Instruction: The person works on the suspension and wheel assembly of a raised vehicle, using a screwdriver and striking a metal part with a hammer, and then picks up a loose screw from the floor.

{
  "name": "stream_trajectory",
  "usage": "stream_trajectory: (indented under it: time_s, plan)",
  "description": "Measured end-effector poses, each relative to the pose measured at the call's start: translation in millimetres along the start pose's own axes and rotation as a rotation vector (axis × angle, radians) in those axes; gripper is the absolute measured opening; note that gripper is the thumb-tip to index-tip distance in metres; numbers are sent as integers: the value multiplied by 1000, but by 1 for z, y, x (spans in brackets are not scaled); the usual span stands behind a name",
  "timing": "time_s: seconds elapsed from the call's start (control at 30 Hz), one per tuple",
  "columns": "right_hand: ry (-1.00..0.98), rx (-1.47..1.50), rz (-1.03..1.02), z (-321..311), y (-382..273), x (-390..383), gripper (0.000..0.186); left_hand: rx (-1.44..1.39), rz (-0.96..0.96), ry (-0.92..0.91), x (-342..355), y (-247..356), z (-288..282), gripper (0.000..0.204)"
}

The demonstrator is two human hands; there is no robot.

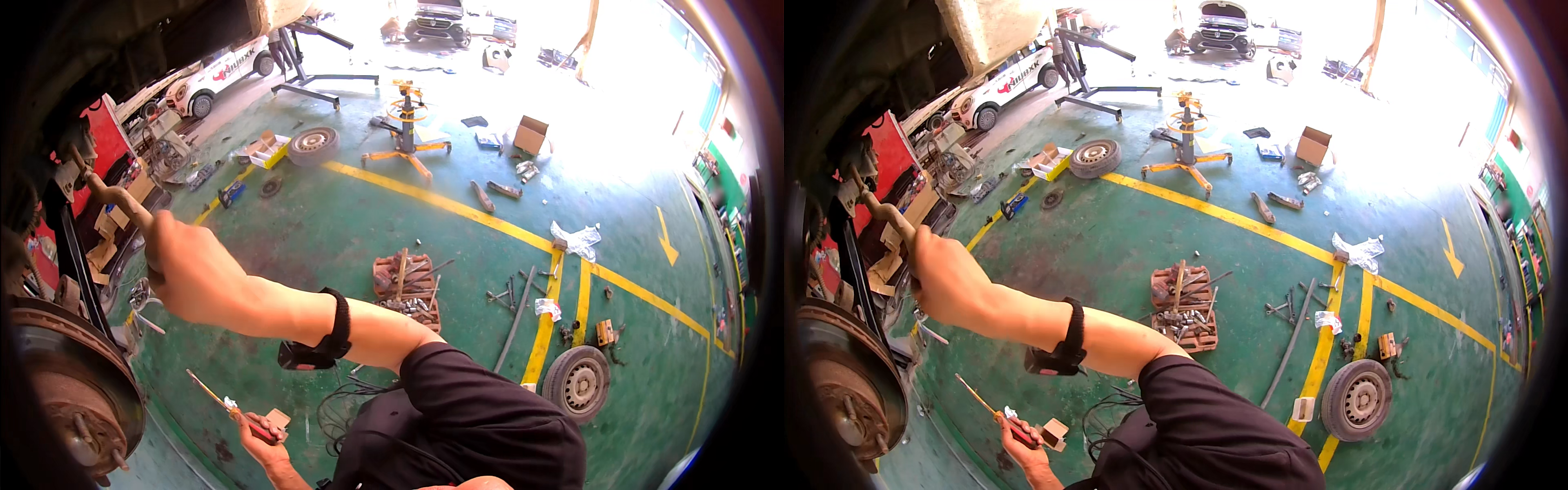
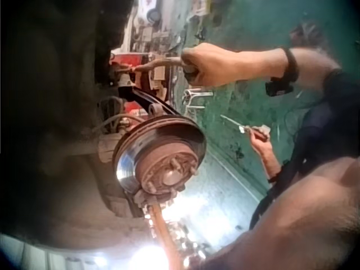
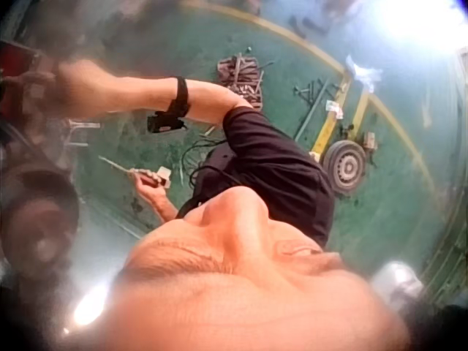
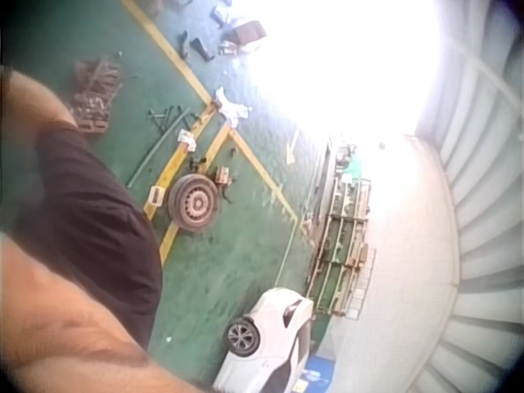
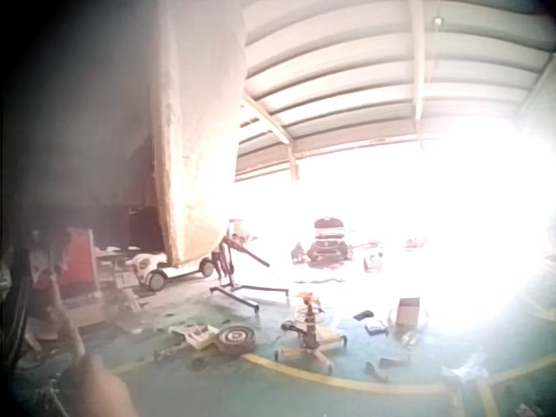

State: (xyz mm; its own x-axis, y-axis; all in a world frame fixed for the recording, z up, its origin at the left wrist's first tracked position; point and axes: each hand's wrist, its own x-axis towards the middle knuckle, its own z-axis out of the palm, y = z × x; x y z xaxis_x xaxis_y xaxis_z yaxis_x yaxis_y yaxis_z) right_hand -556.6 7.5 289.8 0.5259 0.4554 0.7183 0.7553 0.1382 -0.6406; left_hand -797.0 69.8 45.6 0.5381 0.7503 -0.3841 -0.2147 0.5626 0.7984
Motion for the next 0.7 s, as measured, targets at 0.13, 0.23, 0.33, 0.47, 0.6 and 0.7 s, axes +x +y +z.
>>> stream_trajectory:
  time_s: [0.13, 0.23, 0.33, 0.47, 0.6, 0.7]
  plan:
    - [-78, -224, -151, -9, 1, 3, 47, 11, -28, 33, -2, -5, -5, 38]
    - [276, 262, -181, -4, 8, -14, 57, 7, -34, 38, -1, -7, -5, 38]
    - [-125, 1331, 617, -8, 8, -22, 51, 4, -23, 30, -1, -7, -6, 37]
    - [-283, 1786, 657, -5, 8, -6, 35, 5, -28, 3, -2, -6, -5, 37]
    - [10, 340, -62, -20, -11, -4, 18, 29, -11, 20, -7, -7, -9, 43]
    - [49, -189, -300, -10, -13, -9, 40, 32, -9, 25, -8, -10, -10, 43]
